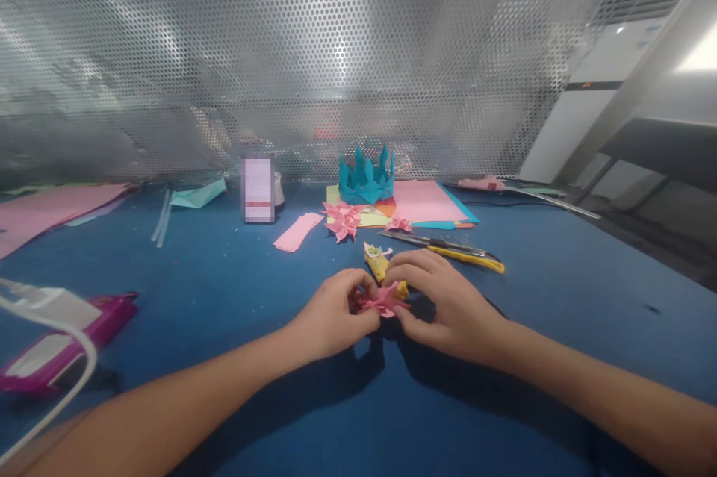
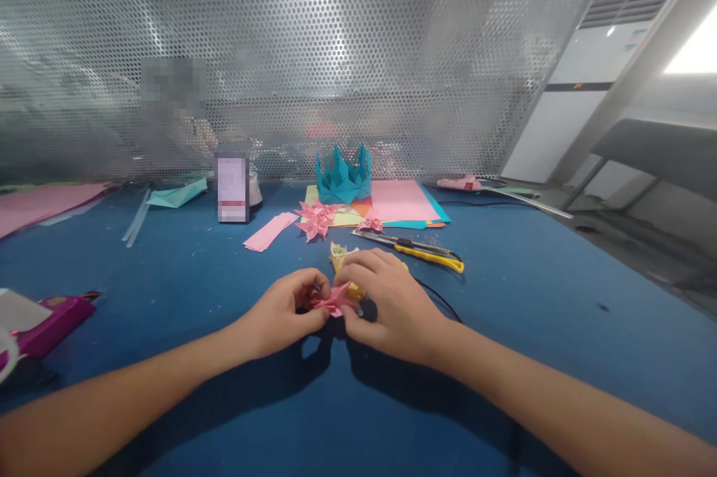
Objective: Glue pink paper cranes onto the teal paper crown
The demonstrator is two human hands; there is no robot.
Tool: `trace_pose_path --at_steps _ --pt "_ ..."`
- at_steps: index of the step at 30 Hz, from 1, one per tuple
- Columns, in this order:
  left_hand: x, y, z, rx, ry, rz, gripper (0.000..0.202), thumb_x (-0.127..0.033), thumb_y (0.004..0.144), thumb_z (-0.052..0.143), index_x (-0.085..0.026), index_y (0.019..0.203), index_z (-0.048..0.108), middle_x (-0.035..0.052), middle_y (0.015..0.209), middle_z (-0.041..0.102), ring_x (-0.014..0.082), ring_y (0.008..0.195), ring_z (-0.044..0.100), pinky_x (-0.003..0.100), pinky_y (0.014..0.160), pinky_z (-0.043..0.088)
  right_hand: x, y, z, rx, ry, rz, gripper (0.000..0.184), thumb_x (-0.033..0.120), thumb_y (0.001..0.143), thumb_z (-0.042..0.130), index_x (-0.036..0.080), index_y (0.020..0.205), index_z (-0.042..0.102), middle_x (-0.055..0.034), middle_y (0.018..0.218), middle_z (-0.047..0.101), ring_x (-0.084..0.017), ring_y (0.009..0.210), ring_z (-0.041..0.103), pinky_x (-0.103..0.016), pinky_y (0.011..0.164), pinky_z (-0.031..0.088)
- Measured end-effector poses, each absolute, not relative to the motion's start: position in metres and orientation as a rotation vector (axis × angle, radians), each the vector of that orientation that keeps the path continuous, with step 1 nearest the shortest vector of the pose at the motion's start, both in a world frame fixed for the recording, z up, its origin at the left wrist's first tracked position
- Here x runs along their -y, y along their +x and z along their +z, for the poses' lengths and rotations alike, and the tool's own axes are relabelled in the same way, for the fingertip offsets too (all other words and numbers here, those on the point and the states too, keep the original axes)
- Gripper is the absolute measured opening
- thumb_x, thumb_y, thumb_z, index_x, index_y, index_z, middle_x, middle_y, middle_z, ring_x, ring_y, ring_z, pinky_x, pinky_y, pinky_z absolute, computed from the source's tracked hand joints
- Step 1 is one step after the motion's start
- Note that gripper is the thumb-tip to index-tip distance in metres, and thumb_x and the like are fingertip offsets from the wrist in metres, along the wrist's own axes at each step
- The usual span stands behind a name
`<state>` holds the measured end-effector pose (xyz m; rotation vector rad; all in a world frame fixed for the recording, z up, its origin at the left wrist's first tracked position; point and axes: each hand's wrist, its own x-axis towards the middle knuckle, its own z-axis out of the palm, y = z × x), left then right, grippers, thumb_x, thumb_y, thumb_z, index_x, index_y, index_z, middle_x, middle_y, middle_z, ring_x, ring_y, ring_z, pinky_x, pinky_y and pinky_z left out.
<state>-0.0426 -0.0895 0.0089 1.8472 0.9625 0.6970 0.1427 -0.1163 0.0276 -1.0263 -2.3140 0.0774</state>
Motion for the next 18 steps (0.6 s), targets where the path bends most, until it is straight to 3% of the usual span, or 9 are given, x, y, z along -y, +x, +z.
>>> trace_pose_path --at_steps 7,14,18 --pt "0.0876 -0.0447 0.0085 -0.940 1.785 0.730 0.011 -0.016 0.068 0.056 -0.018 0.075 0.048 -0.0042 0.068 0.048 0.0087 0.059 0.045 0.022 0.056 0.038 0.1127 0.1421 0.0252 2.250 -1.080 0.276 0.013 0.012 0.077 0.054 0.020 0.087 0.057 -0.0018 0.081 0.061 -0.016 0.078 0.055 -0.029 0.072 0.043" --pt "0.0884 -0.0431 0.0135 -0.862 1.716 0.773 0.012 -0.014 0.067 0.057 -0.017 0.074 0.048 -0.0020 0.073 0.053 0.0103 0.066 0.049 0.025 0.065 0.041 0.1118 0.1446 0.0255 2.262 -1.092 0.261 0.016 0.010 0.075 0.057 0.020 0.088 0.061 -0.0024 0.084 0.063 -0.017 0.081 0.055 -0.030 0.074 0.042" --pt "0.0880 -0.0423 0.0123 -0.828 1.609 0.774 0.014 -0.013 0.065 0.058 -0.017 0.074 0.047 -0.0032 0.071 0.051 0.0088 0.063 0.047 0.023 0.062 0.039 0.1105 0.1469 0.0234 2.297 -1.053 0.204 0.013 0.014 0.078 0.058 0.020 0.089 0.062 -0.0035 0.084 0.064 -0.017 0.080 0.054 -0.031 0.073 0.042"
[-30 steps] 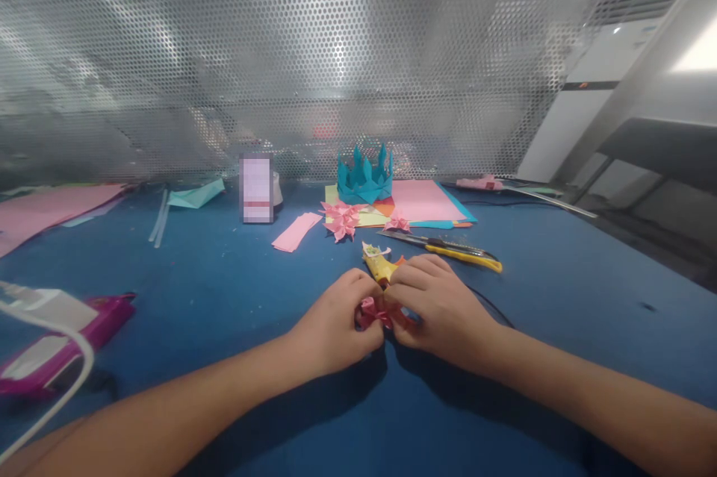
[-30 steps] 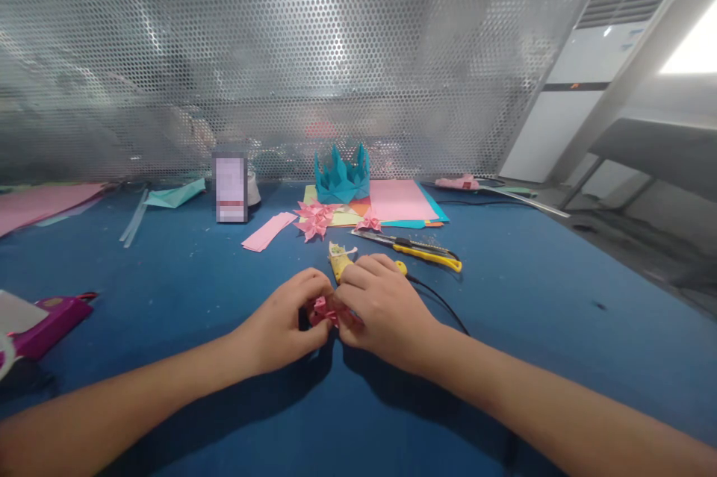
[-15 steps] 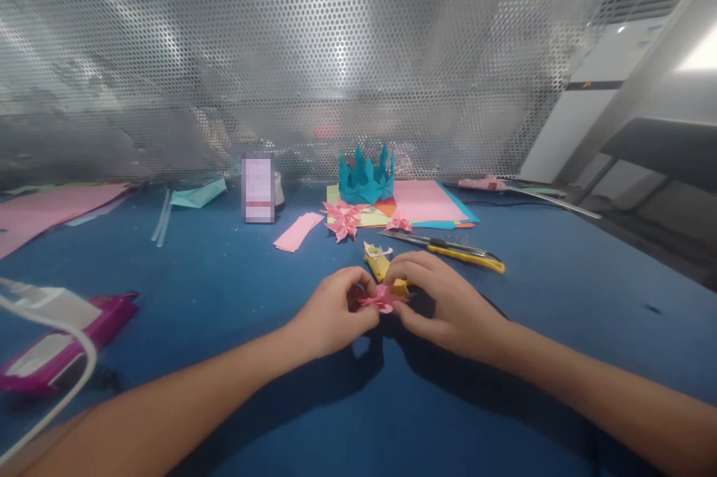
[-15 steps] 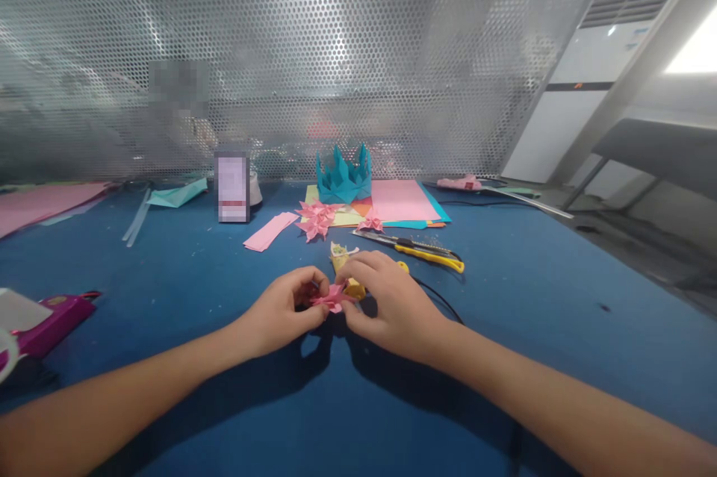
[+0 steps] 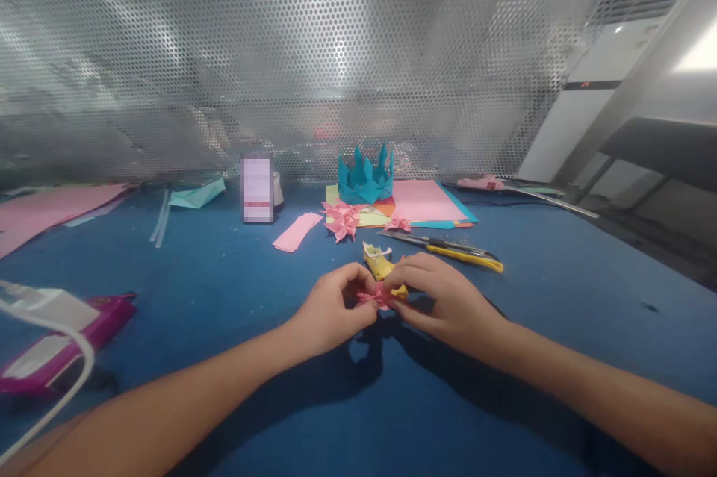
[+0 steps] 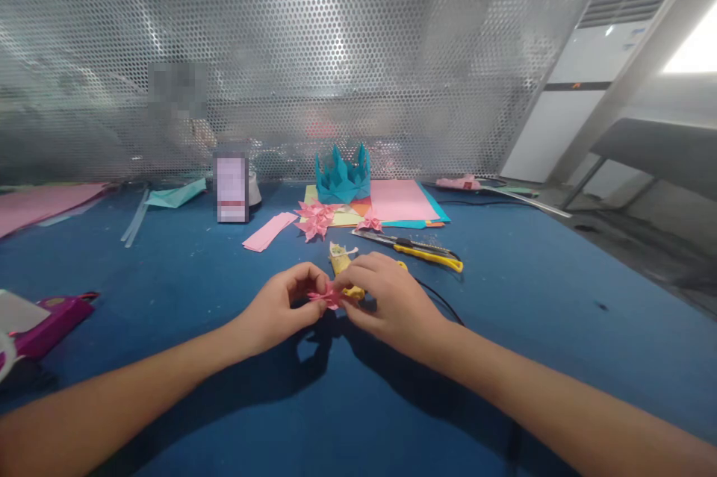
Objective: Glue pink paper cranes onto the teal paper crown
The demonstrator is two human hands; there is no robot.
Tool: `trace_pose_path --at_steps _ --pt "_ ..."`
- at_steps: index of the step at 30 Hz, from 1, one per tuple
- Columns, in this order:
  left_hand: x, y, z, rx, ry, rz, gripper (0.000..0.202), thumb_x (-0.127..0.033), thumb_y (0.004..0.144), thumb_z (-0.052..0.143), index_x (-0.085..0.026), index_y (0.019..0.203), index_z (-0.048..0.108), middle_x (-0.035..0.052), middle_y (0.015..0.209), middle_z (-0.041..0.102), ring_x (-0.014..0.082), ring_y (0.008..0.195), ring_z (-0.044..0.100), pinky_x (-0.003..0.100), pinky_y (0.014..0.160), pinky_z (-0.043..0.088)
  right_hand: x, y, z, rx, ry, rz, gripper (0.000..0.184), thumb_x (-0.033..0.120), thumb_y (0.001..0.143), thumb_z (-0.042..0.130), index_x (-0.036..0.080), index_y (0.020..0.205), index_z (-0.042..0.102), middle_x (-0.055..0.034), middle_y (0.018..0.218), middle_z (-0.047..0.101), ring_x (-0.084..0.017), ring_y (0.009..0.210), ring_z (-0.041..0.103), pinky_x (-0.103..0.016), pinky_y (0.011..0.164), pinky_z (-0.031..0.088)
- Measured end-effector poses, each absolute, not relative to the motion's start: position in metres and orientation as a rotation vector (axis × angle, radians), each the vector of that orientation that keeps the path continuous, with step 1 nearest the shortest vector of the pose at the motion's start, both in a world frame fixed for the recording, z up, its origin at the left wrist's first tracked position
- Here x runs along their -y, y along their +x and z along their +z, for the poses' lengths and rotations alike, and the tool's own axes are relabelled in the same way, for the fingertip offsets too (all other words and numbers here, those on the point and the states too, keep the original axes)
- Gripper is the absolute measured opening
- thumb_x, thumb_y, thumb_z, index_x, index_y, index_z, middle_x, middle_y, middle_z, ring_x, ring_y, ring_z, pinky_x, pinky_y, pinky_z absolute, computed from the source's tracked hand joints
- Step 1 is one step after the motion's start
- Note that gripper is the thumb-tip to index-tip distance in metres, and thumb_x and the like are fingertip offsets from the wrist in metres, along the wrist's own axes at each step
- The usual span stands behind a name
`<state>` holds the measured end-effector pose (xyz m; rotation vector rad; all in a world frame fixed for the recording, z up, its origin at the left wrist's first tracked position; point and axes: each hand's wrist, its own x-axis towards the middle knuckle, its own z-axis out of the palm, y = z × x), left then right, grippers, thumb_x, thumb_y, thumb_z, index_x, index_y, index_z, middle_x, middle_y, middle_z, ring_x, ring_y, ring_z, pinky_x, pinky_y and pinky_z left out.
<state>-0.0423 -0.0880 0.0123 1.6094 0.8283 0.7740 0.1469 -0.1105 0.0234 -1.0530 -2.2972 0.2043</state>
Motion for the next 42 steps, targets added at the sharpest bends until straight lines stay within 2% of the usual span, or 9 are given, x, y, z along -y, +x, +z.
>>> trace_pose_path --at_steps 7,11,19,31,35,42 --pt "0.087 -0.039 0.009 -0.720 1.331 0.769 0.022 -0.015 0.063 0.063 -0.017 0.072 0.044 -0.0051 0.068 0.050 0.0055 0.057 0.045 0.021 0.057 0.035 0.113 0.147 0.025 2.258 -0.997 0.129 0.011 0.015 0.081 0.058 0.022 0.087 0.064 -0.0042 0.087 0.064 -0.017 0.082 0.056 -0.031 0.074 0.044" --pt "0.088 -0.039 0.014 -0.704 1.274 0.773 0.023 -0.015 0.064 0.067 -0.016 0.072 0.045 -0.0055 0.068 0.052 0.0051 0.058 0.048 0.019 0.057 0.036 0.114 0.147 0.026 2.222 -0.988 0.086 0.011 0.014 0.079 0.059 0.022 0.085 0.065 -0.0047 0.094 0.062 -0.018 0.088 0.055 -0.033 0.079 0.043" --pt "0.091 -0.039 0.018 -0.751 1.189 0.758 0.023 -0.016 0.064 0.069 -0.015 0.072 0.048 -0.0028 0.067 0.058 0.0088 0.064 0.058 0.021 0.061 0.039 0.113 0.147 0.028 2.222 -0.981 -0.006 0.009 0.017 0.080 0.060 0.022 0.083 0.067 -0.0048 0.091 0.062 -0.017 0.085 0.054 -0.033 0.078 0.043" --pt "0.092 -0.042 0.014 -0.654 1.167 0.720 0.025 -0.016 0.068 0.070 -0.016 0.080 0.048 -0.0004 0.076 0.060 0.0065 0.063 0.052 0.019 0.055 0.036 0.113 0.144 0.027 2.247 -0.989 -0.232 0.012 0.021 0.086 0.053 0.021 0.081 0.064 -0.0039 0.088 0.065 -0.017 0.083 0.054 -0.033 0.078 0.042" --pt "0.092 -0.043 0.016 -0.626 1.181 0.731 0.028 -0.016 0.068 0.071 -0.017 0.083 0.047 -0.0021 0.073 0.058 0.0070 0.061 0.052 0.019 0.053 0.039 0.114 0.143 0.027 2.250 -0.987 -0.270 0.013 0.021 0.088 0.050 0.020 0.084 0.063 -0.0049 0.091 0.066 -0.018 0.086 0.053 -0.033 0.079 0.041" --pt "0.092 -0.044 0.020 -0.624 1.173 0.742 0.034 -0.016 0.067 0.072 -0.018 0.089 0.045 -0.0021 0.077 0.057 0.0093 0.065 0.056 0.024 0.061 0.046 0.114 0.143 0.029 2.263 -1.049 -0.295 0.020 0.021 0.092 0.043 0.019 0.082 0.061 -0.0048 0.090 0.065 -0.019 0.084 0.051 -0.034 0.080 0.041"
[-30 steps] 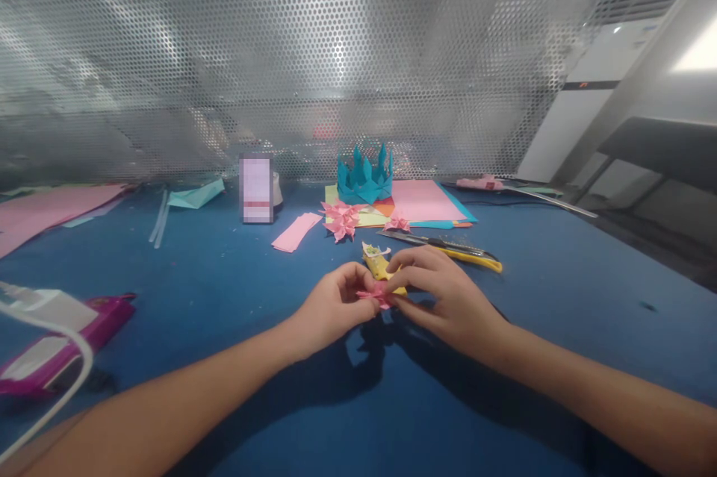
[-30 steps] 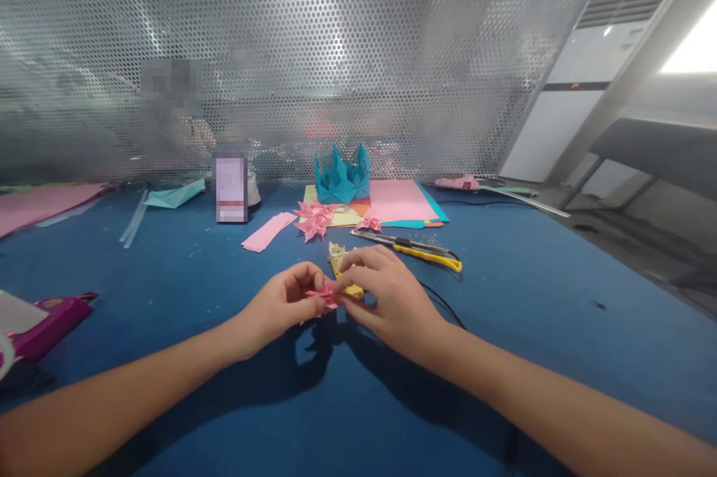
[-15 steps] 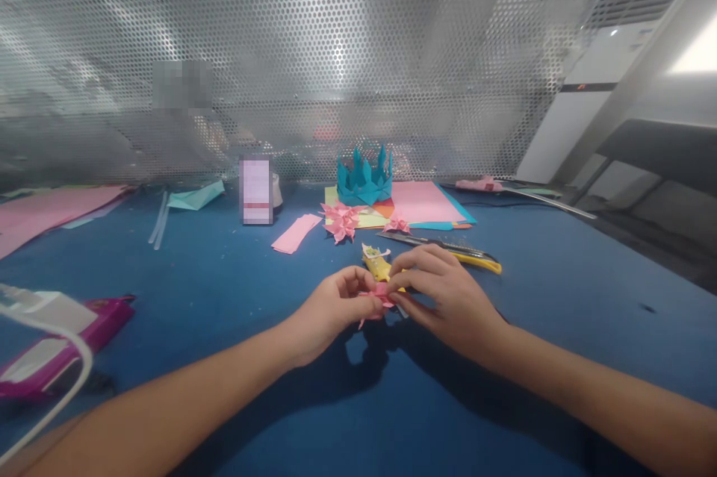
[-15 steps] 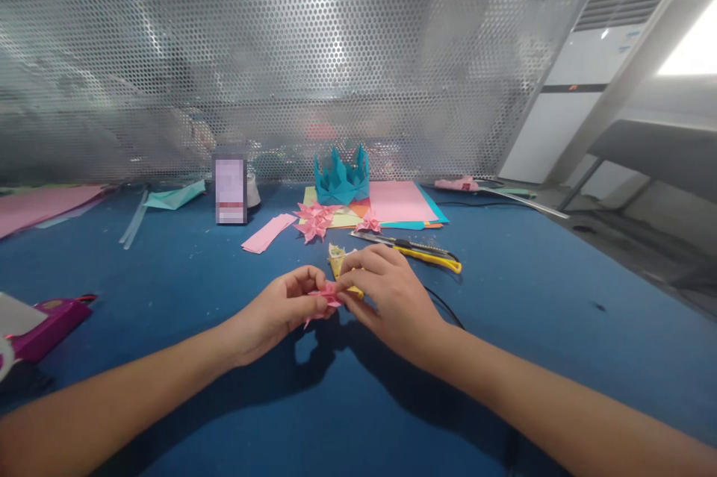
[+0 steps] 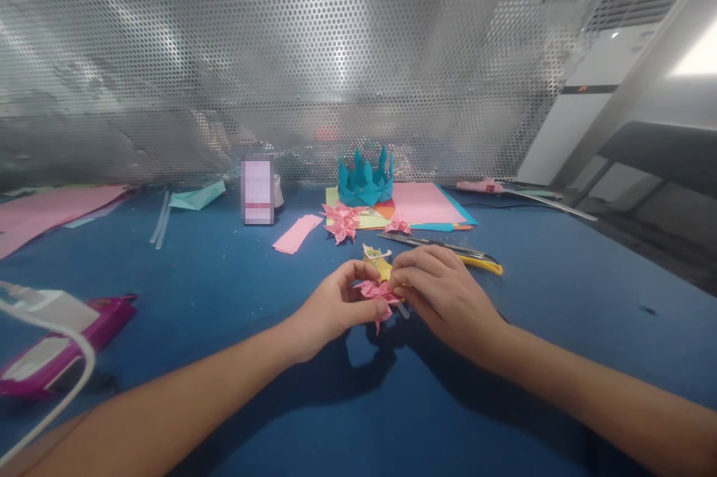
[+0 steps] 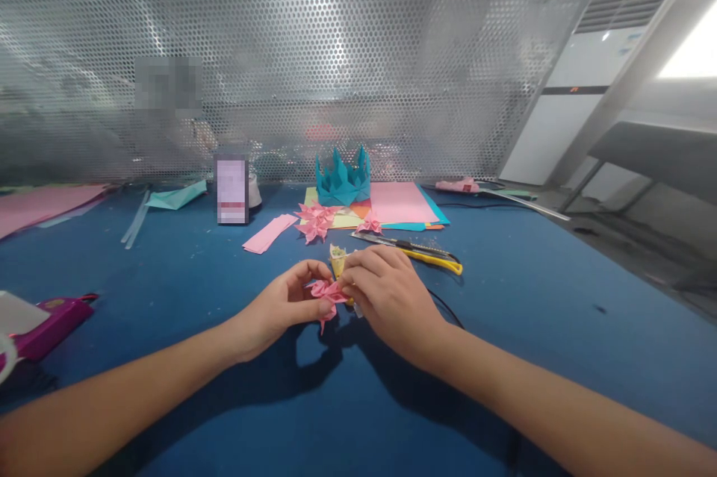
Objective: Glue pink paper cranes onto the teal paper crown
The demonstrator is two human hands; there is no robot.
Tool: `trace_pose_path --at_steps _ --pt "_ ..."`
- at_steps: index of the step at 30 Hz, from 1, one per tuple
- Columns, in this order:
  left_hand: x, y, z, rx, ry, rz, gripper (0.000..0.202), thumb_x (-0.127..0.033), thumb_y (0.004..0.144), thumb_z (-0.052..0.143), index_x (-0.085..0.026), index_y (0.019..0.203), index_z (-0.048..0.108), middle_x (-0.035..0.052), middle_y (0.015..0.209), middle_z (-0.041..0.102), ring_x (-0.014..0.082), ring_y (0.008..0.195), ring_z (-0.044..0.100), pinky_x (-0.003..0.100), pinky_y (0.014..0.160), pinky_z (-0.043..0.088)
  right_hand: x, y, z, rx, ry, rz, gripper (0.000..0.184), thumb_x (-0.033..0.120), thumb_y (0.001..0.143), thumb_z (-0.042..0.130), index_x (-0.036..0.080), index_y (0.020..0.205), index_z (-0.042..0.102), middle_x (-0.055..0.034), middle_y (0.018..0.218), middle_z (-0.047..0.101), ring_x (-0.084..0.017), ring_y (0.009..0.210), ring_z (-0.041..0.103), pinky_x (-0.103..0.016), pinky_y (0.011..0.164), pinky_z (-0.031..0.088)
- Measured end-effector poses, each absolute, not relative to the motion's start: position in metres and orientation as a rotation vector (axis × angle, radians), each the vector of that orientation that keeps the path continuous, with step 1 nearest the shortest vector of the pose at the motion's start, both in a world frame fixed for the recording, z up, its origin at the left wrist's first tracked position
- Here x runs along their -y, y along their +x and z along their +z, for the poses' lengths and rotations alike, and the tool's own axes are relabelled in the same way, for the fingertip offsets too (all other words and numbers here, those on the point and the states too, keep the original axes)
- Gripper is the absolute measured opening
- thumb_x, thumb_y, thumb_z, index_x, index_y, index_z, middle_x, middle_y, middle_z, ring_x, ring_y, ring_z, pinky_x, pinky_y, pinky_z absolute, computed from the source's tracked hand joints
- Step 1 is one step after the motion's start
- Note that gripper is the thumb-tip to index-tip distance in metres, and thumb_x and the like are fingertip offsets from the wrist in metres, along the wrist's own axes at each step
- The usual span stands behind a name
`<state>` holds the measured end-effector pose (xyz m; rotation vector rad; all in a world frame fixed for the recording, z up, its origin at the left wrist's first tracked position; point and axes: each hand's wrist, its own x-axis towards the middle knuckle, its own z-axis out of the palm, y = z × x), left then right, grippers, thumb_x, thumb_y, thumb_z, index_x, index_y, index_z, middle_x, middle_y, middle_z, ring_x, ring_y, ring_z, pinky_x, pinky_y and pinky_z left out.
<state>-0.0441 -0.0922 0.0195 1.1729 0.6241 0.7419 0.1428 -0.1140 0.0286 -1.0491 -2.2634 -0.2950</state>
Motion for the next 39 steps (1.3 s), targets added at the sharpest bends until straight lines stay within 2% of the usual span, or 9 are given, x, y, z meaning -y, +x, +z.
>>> trace_pose_path --at_steps 6,11,14,20,29,35,39 --pt "0.090 -0.046 0.019 -0.677 1.203 0.817 0.024 -0.020 0.071 0.067 -0.017 0.089 0.051 0.0001 0.087 0.055 0.0100 0.074 0.055 0.025 0.070 0.044 0.114 0.144 0.029 2.269 -1.070 -0.319 0.021 0.021 0.092 0.042 0.020 0.083 0.061 -0.0049 0.092 0.066 -0.020 0.086 0.051 -0.035 0.080 0.040" --pt "0.080 -0.050 0.019 -0.845 1.359 0.997 0.013 -0.019 0.072 0.060 -0.018 0.085 0.055 -0.0013 0.080 0.053 0.0099 0.070 0.048 0.023 0.067 0.039 0.102 0.157 0.032 2.211 -1.079 -0.253 0.015 0.023 0.089 0.050 0.022 0.083 0.064 -0.0039 0.089 0.065 -0.019 0.086 0.054 -0.036 0.080 0.039" --pt "0.073 -0.052 0.018 -0.977 1.451 1.091 0.014 -0.015 0.068 0.059 -0.018 0.081 0.054 -0.0033 0.073 0.049 0.0100 0.066 0.046 0.022 0.062 0.036 0.086 0.174 0.037 2.182 -1.073 -0.262 0.016 0.025 0.088 0.052 0.023 0.080 0.066 -0.0040 0.087 0.064 -0.019 0.085 0.055 -0.035 0.078 0.039" --pt "0.068 -0.051 0.017 -1.069 1.470 1.145 0.016 -0.012 0.065 0.055 -0.017 0.080 0.054 -0.0037 0.071 0.047 0.0095 0.062 0.043 0.021 0.058 0.035 0.039 0.211 0.053 2.279 -1.116 -0.447 0.023 0.029 0.090 0.046 0.023 0.083 0.067 -0.0049 0.088 0.066 -0.020 0.083 0.054 -0.037 0.077 0.035" --pt "0.064 -0.050 0.016 -1.100 1.436 1.150 0.016 -0.013 0.064 0.055 -0.017 0.080 0.054 -0.0037 0.069 0.046 0.0096 0.061 0.043 0.021 0.058 0.035 -0.018 0.236 0.060 2.515 -1.116 -0.413 0.027 0.027 0.091 0.042 0.024 0.079 0.067 -0.0025 0.091 0.069 -0.019 0.089 0.056 -0.035 0.080 0.031" --pt "0.063 -0.054 0.015 -1.097 1.409 1.131 0.017 -0.014 0.064 0.055 -0.018 0.081 0.055 -0.0043 0.066 0.045 0.0094 0.059 0.042 0.020 0.055 0.033 -0.033 0.237 0.057 2.598 -1.127 -0.374 0.031 0.024 0.092 0.037 0.026 0.085 0.068 -0.0011 0.098 0.070 -0.019 0.100 0.056 -0.035 0.080 0.029" --pt "0.063 -0.056 0.015 -1.099 1.398 1.123 0.018 -0.014 0.063 0.056 -0.018 0.081 0.055 -0.0048 0.064 0.044 0.0092 0.056 0.041 0.020 0.053 0.031 -0.037 0.236 0.057 2.591 -1.149 -0.347 0.030 0.022 0.090 0.038 0.025 0.087 0.068 -0.0017 0.099 0.070 -0.020 0.099 0.057 -0.035 0.080 0.032"
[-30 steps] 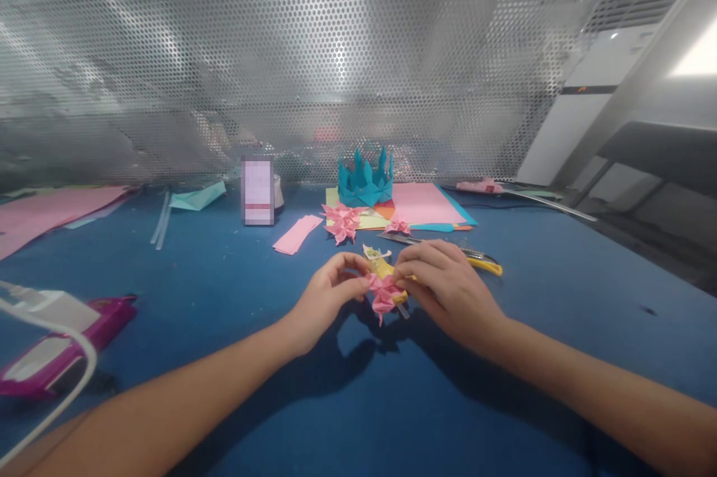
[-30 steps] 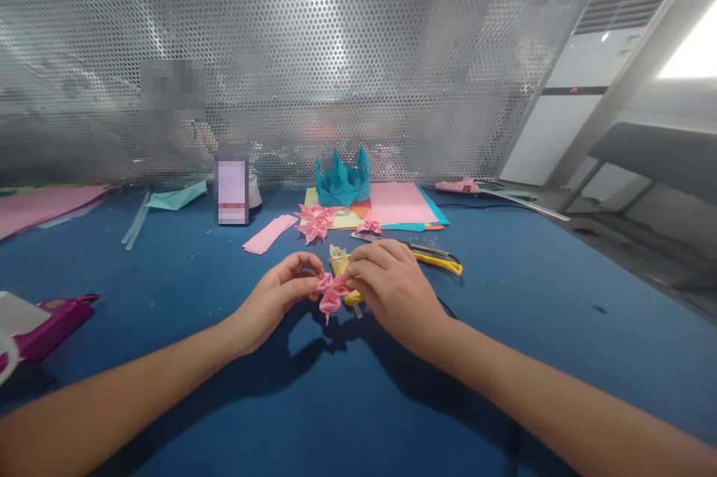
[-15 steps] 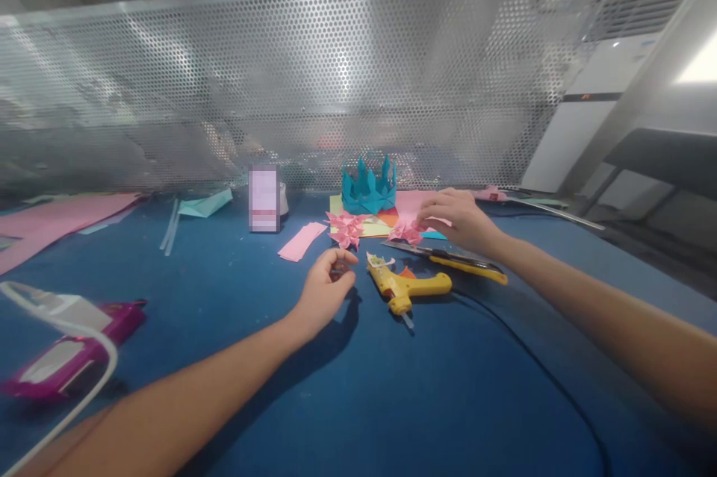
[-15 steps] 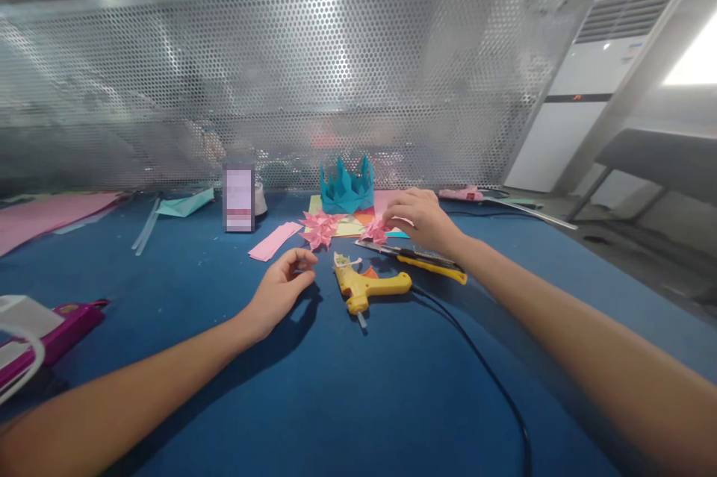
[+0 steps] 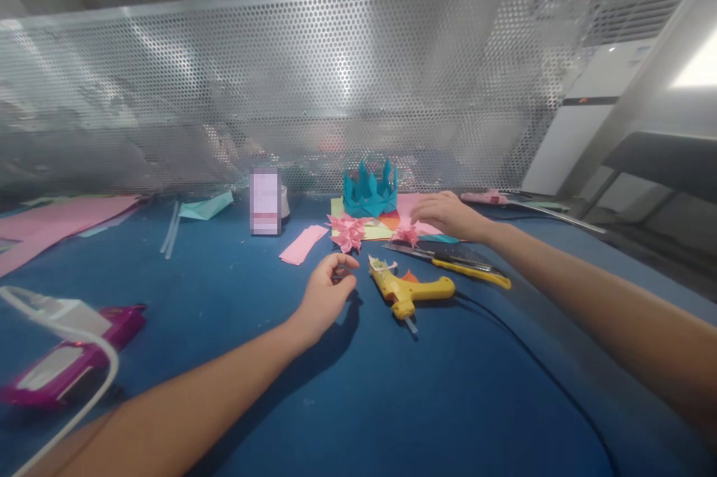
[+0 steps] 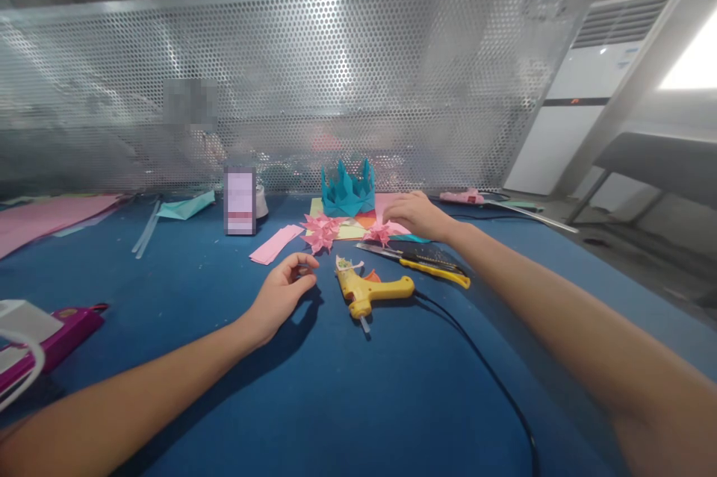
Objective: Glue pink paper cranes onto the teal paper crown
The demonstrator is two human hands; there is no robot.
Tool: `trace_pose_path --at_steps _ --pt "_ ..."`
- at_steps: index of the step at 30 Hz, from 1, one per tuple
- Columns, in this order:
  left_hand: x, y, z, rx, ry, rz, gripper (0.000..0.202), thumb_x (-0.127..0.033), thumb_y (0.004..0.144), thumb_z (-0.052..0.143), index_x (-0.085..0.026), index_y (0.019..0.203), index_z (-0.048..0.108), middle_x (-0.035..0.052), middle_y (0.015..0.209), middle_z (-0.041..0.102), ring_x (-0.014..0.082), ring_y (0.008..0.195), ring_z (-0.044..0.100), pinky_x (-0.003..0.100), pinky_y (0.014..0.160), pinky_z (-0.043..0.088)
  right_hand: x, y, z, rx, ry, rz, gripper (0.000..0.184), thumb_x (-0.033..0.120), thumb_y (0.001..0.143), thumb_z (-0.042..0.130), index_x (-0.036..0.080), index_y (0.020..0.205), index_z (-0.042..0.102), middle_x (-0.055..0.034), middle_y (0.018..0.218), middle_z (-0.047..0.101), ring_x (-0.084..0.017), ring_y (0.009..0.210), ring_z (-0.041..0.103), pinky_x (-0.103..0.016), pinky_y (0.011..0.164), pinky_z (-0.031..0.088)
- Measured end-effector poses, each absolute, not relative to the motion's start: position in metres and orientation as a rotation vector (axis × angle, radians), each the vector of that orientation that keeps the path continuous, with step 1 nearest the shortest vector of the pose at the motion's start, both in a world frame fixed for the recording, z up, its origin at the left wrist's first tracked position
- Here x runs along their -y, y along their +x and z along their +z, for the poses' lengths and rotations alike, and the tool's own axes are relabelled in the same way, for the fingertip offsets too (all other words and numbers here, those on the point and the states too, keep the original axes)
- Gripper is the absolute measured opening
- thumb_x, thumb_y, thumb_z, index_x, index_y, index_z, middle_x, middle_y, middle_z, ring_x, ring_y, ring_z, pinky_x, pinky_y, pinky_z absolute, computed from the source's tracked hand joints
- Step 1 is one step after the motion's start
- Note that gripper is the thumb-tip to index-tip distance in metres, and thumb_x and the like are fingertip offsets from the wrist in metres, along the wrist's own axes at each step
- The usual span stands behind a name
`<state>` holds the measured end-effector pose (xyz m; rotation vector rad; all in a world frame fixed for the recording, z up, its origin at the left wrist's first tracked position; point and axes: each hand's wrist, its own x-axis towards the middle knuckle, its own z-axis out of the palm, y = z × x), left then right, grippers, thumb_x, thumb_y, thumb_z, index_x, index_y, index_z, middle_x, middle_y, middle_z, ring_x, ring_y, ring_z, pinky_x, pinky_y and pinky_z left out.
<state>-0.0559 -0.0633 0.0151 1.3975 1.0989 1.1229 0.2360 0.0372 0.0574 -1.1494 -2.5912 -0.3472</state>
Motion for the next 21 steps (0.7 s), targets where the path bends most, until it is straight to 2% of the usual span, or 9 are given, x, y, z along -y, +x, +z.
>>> trace_pose_path --at_steps 4,7,10,13,14,16,21 --pt "0.063 -0.056 0.016 -1.101 1.389 1.119 0.017 -0.014 0.064 0.055 -0.018 0.081 0.055 -0.0049 0.064 0.044 0.0088 0.055 0.039 0.020 0.051 0.030 -0.040 0.228 0.063 2.500 -1.214 -0.331 0.033 0.024 0.091 0.036 0.021 0.093 0.068 -0.0069 0.096 0.070 -0.021 0.093 0.059 -0.035 0.081 0.036" --pt "0.063 -0.056 0.017 -1.103 1.386 1.122 0.017 -0.013 0.064 0.054 -0.017 0.081 0.055 -0.0048 0.064 0.044 0.0083 0.055 0.039 0.020 0.051 0.030 -0.041 0.211 0.069 2.468 -1.261 -0.285 0.032 0.023 0.091 0.036 0.020 0.097 0.068 -0.0069 0.092 0.071 -0.022 0.089 0.061 -0.035 0.080 0.039" --pt "0.063 -0.055 0.017 -1.112 1.380 1.136 0.018 -0.012 0.064 0.054 -0.017 0.082 0.055 -0.0053 0.062 0.043 0.0081 0.055 0.039 0.019 0.051 0.030 -0.038 0.184 0.072 2.504 -1.284 -0.188 0.031 0.021 0.091 0.037 0.022 0.104 0.065 -0.0043 0.103 0.069 -0.021 0.095 0.061 -0.032 0.079 0.043" --pt "0.063 -0.056 0.015 -1.132 1.370 1.167 0.022 -0.013 0.064 0.053 -0.018 0.085 0.054 -0.0040 0.066 0.047 0.0087 0.057 0.043 0.019 0.052 0.032 -0.039 0.152 0.070 2.589 -1.290 -0.059 0.026 0.024 0.090 0.046 0.024 0.112 0.060 -0.0028 0.109 0.066 -0.019 0.093 0.061 -0.029 0.077 0.048" --pt "0.063 -0.056 0.014 -1.144 1.367 1.184 0.023 -0.013 0.064 0.052 -0.018 0.086 0.054 -0.0029 0.069 0.048 0.0093 0.059 0.045 0.020 0.053 0.033 -0.041 0.142 0.069 2.616 -1.287 -0.025 0.027 0.026 0.090 0.049 0.024 0.115 0.057 -0.0035 0.113 0.064 -0.018 0.095 0.061 -0.029 0.079 0.048" --pt "0.061 -0.057 0.013 -1.173 1.368 1.228 0.026 -0.012 0.063 0.051 -0.018 0.089 0.053 -0.0002 0.076 0.052 0.0111 0.066 0.049 0.020 0.057 0.037 -0.049 0.125 0.065 2.658 -1.301 0.015 0.028 0.031 0.090 0.051 0.018 0.115 0.054 -0.0079 0.117 0.057 -0.019 0.096 0.058 -0.039 0.081 0.050" --pt "0.052 -0.065 0.015 -1.226 1.476 1.369 0.033 -0.008 0.063 0.048 -0.019 0.094 0.054 0.0048 0.099 0.053 0.0168 0.094 0.052 0.025 0.073 0.041 -0.074 0.100 0.060 2.718 -1.398 0.047 0.028 0.030 0.090 0.052 0.019 0.115 0.054 -0.0077 0.117 0.056 -0.019 0.097 0.058 -0.039 0.081 0.050"
